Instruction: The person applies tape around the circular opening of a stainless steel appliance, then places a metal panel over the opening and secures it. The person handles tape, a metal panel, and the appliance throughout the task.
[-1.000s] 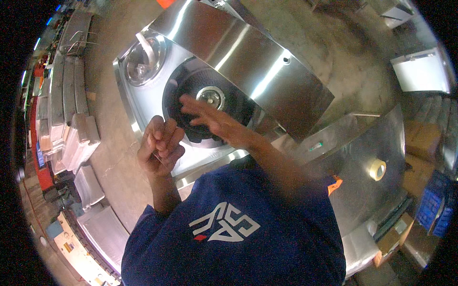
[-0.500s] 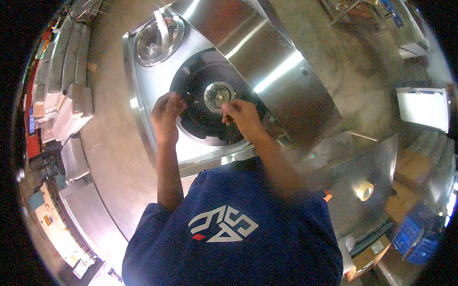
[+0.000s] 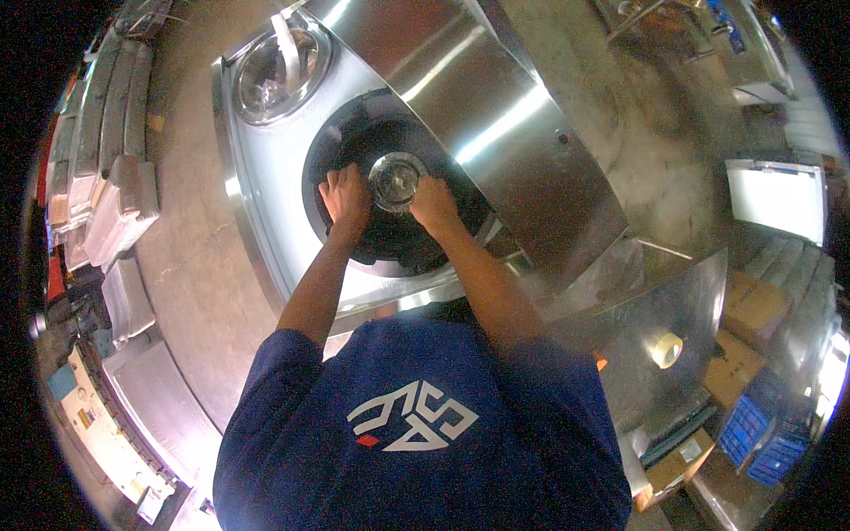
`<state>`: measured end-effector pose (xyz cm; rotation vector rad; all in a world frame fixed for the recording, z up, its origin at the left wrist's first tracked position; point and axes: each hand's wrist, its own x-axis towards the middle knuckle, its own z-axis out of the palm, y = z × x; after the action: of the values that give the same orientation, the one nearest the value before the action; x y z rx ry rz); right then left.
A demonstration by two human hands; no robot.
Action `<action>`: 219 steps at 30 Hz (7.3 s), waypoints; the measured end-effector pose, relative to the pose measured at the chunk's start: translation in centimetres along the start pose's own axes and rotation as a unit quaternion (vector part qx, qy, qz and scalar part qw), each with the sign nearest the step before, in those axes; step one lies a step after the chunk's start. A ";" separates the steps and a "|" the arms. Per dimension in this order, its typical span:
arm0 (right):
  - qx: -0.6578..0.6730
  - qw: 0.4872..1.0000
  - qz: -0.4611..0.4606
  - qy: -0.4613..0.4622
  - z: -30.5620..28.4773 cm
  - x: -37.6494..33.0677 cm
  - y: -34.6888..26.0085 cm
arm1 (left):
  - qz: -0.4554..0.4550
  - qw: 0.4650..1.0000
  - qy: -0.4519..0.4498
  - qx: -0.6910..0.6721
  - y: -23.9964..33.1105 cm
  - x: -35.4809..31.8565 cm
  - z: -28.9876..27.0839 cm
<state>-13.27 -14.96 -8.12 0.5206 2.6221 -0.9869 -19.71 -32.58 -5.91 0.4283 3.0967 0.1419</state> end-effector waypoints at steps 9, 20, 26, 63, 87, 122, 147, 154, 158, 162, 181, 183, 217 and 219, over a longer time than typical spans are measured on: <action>-0.002 1.000 0.018 -0.021 -1.4 -0.3 -1.5 | 0.087 0.992 -0.011 0.087 -0.2 0.7 1.1; -0.008 0.999 0.010 -0.043 -0.8 0.8 -1.0 | 0.095 0.981 -0.088 0.142 0.4 1.0 -0.6; -0.095 0.993 -0.034 -0.061 -1.4 -0.3 -1.8 | 0.167 0.964 -0.188 0.087 0.9 0.1 -0.3; 0.312 0.921 -0.144 -0.185 -16.9 -21.4 -0.3 | 0.264 0.912 -0.308 0.059 4.0 -2.9 0.0; 0.007 0.705 0.562 0.432 1.1 -43.6 34.4 | 0.231 0.919 -0.249 -0.201 4.2 -4.1 -3.1; 0.043 0.996 -0.055 0.052 -20.3 -29.7 2.5 | -0.015 0.716 -0.125 -0.686 12.7 -10.3 -18.6; -0.010 0.700 0.520 0.489 -7.2 -42.8 27.6 | 0.146 0.749 -0.023 -0.646 10.5 -10.6 -28.7; -0.145 0.727 0.546 0.390 -1.8 -46.4 31.5 | 0.103 0.758 -0.023 -0.644 8.6 -8.4 -29.6; 0.047 0.717 0.344 0.604 -10.0 -35.7 24.4 | 0.098 0.737 -0.012 -0.669 9.0 -7.9 -29.4; 0.295 0.882 -0.160 0.330 -15.5 -22.6 10.0 | 0.086 0.716 -0.028 -0.692 9.8 -7.7 -29.0; 0.047 0.945 -0.324 -0.016 -10.1 2.7 -4.5 | -0.286 0.838 0.242 -0.397 2.7 -6.7 -10.2; -0.156 0.927 -0.332 0.083 -8.3 3.6 -5.5 | -0.264 0.878 0.214 -0.338 3.2 -6.2 -7.5; -0.281 0.905 -0.313 -0.064 -2.2 11.3 -5.2 | -0.044 0.987 -0.103 0.118 2.6 -1.5 1.2; -0.297 0.908 -0.284 -0.078 -2.7 11.2 -5.6 | -0.036 0.990 -0.037 0.134 2.8 -1.7 1.5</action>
<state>-26.08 -14.51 -7.30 -0.4693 2.7691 -0.2743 -17.28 -30.19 -7.13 0.3155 3.0605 -0.2873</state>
